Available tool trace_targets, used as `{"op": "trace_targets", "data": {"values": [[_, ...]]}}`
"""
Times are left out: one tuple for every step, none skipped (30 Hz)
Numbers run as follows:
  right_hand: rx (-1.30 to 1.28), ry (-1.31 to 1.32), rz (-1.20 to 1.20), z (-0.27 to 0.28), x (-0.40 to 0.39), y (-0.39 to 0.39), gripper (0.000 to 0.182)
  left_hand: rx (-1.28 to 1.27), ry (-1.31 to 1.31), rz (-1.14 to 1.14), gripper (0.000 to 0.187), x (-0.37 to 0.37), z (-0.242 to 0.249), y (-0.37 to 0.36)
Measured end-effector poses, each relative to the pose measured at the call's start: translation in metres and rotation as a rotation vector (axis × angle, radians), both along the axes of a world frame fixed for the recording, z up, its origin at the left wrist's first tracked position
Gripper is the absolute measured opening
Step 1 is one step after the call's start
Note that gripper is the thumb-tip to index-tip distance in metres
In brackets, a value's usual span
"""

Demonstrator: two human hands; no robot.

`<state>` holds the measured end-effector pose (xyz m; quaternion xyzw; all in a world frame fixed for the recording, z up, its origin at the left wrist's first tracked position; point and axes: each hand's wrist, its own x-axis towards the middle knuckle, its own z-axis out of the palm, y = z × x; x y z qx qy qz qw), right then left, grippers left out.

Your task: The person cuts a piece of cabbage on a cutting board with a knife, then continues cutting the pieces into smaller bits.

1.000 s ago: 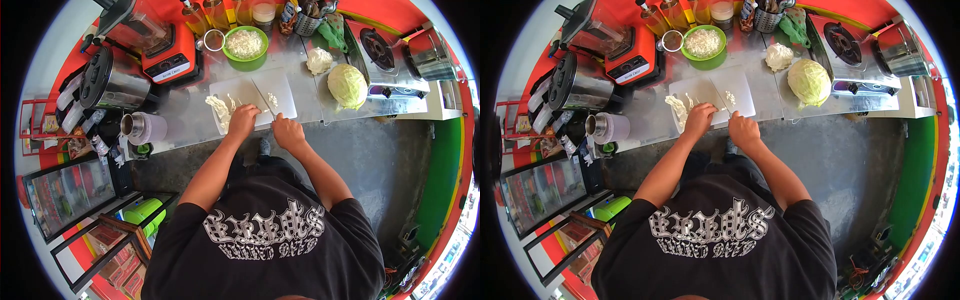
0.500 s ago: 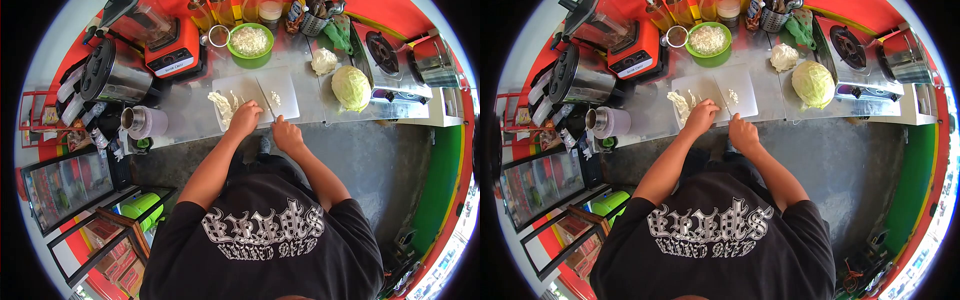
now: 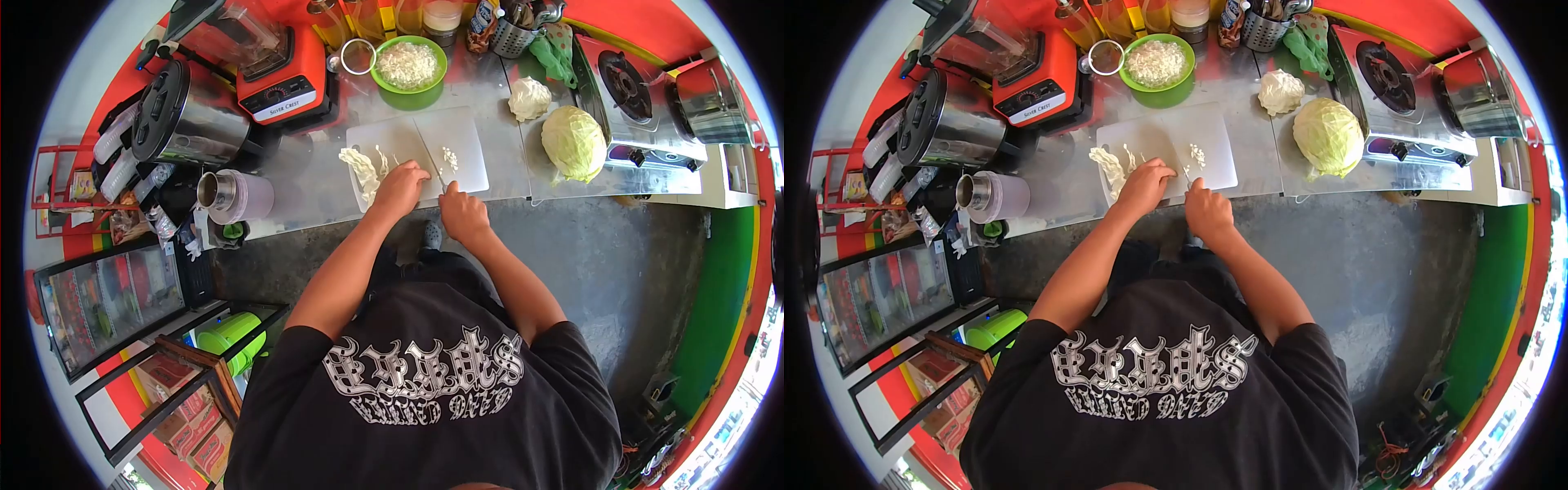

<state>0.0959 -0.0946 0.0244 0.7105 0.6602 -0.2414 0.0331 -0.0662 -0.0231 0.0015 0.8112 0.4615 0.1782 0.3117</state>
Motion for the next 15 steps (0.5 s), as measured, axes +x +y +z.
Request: {"op": "trace_targets", "data": {"values": [[-0.031,0.032,-0.010,0.004,0.000,0.000,0.034,0.008,0.017,-0.007,0.022,-0.001,-0.003,0.000],[-0.034,0.035,-0.009,0.004,-0.001,-0.001,0.034,0.005,0.019,-0.007,0.022,-0.002,-0.006,-0.001],[-0.021,0.034,0.001,0.005,-0.001,-0.002,0.034,0.015,0.024,-0.010,0.022,-0.002,-0.006,0.000],[-0.006,0.032,0.011,0.005,-0.001,-0.002,0.034,0.028,0.028,-0.014,0.022,-0.001,-0.006,0.001],[-0.002,0.031,0.010,0.002,-0.002,-0.002,0.034,0.032,0.027,-0.015,0.022,0.000,-0.006,0.001],[-0.028,0.032,-0.010,-0.002,-0.005,-0.002,0.034,0.017,0.024,-0.006,0.023,0.000,-0.003,-0.001],[-0.054,0.033,-0.030,-0.005,-0.007,-0.002,0.035,0.002,0.021,0.003,0.024,0.001,0.000,-0.002],[-0.053,0.033,-0.031,-0.008,-0.005,0.000,0.035,0.003,0.021,0.002,0.024,0.002,0.002,-0.002],[-0.052,0.034,-0.030,-0.006,-0.003,0.003,0.035,0.007,0.011,0.006,0.024,0.003,0.001,-0.002],[-0.053,0.037,-0.027,-0.003,-0.003,0.004,0.035,0.010,0.004,0.011,0.025,0.002,-0.001,-0.002],[-0.056,0.042,-0.024,0.000,-0.001,0.003,0.035,0.007,0.009,0.015,0.025,0.001,-0.002,-0.003],[-0.043,0.029,0.016,0.007,0.003,0.002,0.035,0.012,0.024,0.009,0.025,0.002,-0.004,-0.002],[-0.027,0.015,0.055,0.010,0.005,0.002,0.036,0.020,0.038,0.003,0.025,0.002,-0.005,-0.001],[-0.027,0.016,0.056,0.006,0.003,0.001,0.036,0.020,0.040,0.005,0.025,0.002,-0.006,-0.001],[0.010,-0.016,0.058,0.002,-0.001,-0.001,0.033,0.021,0.033,0.014,0.025,0.002,-0.006,-0.001]]}}
